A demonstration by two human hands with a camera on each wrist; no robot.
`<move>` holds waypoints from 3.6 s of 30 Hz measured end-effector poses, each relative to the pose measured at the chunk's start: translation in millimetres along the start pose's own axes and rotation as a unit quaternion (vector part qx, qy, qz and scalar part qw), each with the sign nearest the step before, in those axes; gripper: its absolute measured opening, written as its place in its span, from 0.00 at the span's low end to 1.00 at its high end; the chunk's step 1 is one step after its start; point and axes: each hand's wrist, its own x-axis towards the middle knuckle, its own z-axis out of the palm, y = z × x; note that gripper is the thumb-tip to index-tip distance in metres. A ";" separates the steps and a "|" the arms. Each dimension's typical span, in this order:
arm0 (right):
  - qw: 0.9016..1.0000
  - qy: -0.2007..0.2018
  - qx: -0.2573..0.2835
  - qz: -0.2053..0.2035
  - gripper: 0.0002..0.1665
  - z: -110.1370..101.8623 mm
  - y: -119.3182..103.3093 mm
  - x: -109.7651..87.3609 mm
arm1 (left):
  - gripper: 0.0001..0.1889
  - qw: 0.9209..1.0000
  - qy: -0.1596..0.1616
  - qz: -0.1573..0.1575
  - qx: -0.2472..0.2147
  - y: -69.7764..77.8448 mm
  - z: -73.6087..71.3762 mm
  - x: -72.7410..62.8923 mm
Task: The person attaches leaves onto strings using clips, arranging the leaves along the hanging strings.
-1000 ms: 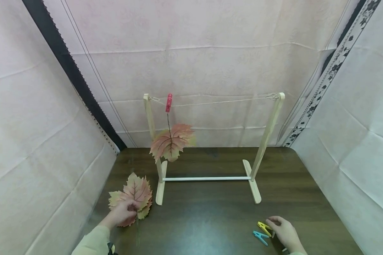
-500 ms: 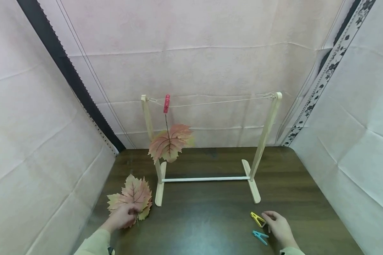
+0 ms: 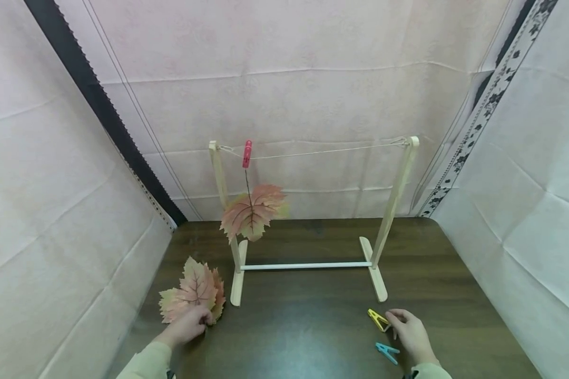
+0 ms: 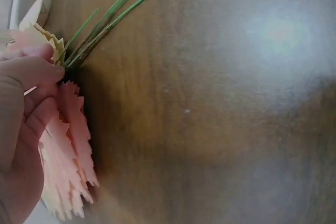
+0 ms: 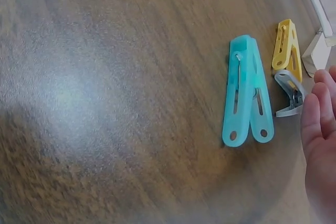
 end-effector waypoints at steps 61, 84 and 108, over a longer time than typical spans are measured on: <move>0.965 0.174 0.174 0.086 0.29 0.6 13.2 -34.7 | 0.03 0.978 0.173 -0.115 -0.034 29.6 -40.0 19.9; 0.976 0.159 0.135 0.063 0.30 8.6 19.6 -36.4 | 0.07 0.974 0.180 -0.135 -0.039 25.9 -49.2 18.4; 0.984 0.161 0.032 0.069 0.27 13.2 24.1 -38.7 | 0.05 0.970 0.218 -0.111 -0.019 31.2 -60.3 26.8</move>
